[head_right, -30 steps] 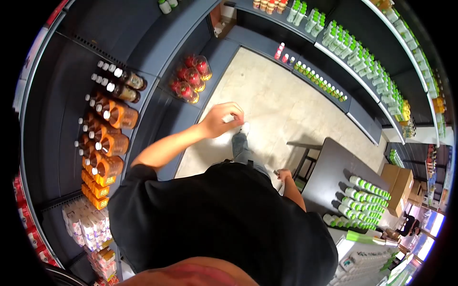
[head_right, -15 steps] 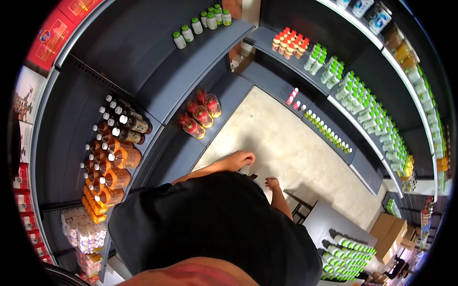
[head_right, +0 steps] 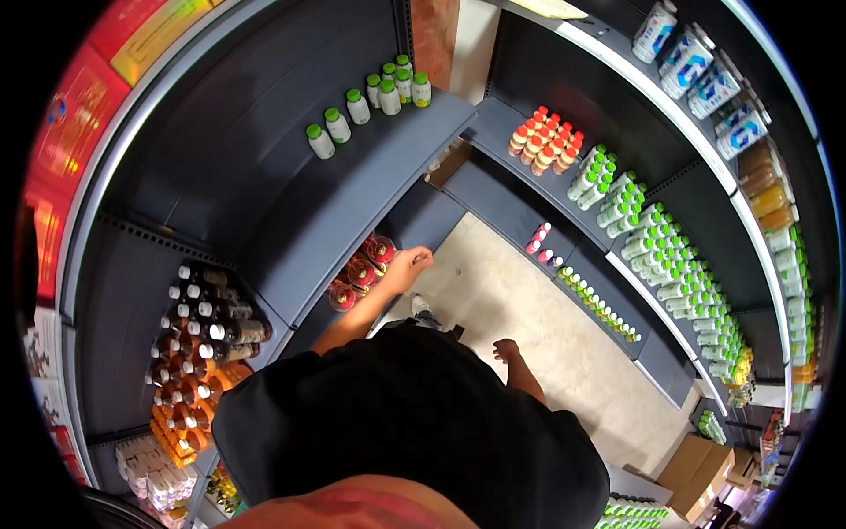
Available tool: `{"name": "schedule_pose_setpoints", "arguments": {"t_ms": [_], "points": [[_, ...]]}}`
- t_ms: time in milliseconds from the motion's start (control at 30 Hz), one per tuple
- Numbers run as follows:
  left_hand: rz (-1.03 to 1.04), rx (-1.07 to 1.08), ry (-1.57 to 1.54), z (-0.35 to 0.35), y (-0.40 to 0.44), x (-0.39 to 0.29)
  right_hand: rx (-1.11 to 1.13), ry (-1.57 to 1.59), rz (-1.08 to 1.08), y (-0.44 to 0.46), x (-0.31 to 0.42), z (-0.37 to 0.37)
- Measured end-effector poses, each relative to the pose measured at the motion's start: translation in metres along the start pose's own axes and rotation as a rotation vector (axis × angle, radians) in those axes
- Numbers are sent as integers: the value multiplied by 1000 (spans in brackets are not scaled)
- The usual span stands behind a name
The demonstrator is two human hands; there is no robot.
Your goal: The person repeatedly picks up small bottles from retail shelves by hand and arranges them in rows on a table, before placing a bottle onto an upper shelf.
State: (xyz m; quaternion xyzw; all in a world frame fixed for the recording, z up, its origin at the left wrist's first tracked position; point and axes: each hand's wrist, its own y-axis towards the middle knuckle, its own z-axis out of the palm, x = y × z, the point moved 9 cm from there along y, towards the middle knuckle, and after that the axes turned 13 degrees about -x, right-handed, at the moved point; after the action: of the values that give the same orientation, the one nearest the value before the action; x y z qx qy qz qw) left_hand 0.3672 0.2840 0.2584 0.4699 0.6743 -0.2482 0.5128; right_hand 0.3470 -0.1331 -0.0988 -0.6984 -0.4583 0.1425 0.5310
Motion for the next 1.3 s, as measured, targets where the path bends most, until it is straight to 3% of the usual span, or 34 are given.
{"name": "schedule_pose_setpoints", "arguments": {"t_ms": [100, 133, 200, 300, 333, 400, 500, 633, 667, 733, 867, 933, 1000, 1067, 1100, 1233, 1267, 1300], "points": [[58, -25, 19, -10, 70, 14, 74, -27, -132, 41, 46, -18], [76, -67, -54, -15, 97, 23, 27, -21, -318, 97, 46, -22], [111, -133, -146, -26, 153, 49, -191, 302, -112, 49, 99, -54], [1, -403, -59, -63, 240, 82, -152, 380, -160, 45, 145, -58], [88, -522, -42, -75, 272, 98, -145, 375, -167, 42, 155, -55], [-129, -632, 56, -95, 317, 103, -132, 362, -188, 42, 175, -55], [-199, -792, 137, -107, 371, 107, -85, 317, -244, 63, 188, -54], [-454, -931, 142, -106, 404, 124, -147, 328, -336, 80, 243, -89], [-531, -964, 130, -107, 411, 125, -147, 351, -342, 84, 266, -102], [-468, -1087, 192, -111, 429, 150, -143, 310, -403, 70, 327, -131], [-487, -1243, 298, -115, 431, 137, -69, 281, -847, 76, 483, -157], [-365, -1249, 268, -110, 432, 135, -118, 89, -1064, 60, 575, -165], [-396, -1156, 214, -101, 421, 128, -162, 84, -1266, -1, 671, -171], [-410, -1077, 188, -91, 410, 119, -81, 192, -1557, -71, 751, -164], [-415, -1018, 137, -86, 404, 116, 22, 208, -1531, -80, 779, -152], [-131, -877, 191, -68, 371, 101, 296, 11, -1641, -166, 836, -98], [-122, -833, 215, -64, 363, 96, 278, 30, -1888, -181, 837, -84], [-50, -855, 190, -63, 354, 88, 379, -28, -1864, -180, 832, -67]]}}
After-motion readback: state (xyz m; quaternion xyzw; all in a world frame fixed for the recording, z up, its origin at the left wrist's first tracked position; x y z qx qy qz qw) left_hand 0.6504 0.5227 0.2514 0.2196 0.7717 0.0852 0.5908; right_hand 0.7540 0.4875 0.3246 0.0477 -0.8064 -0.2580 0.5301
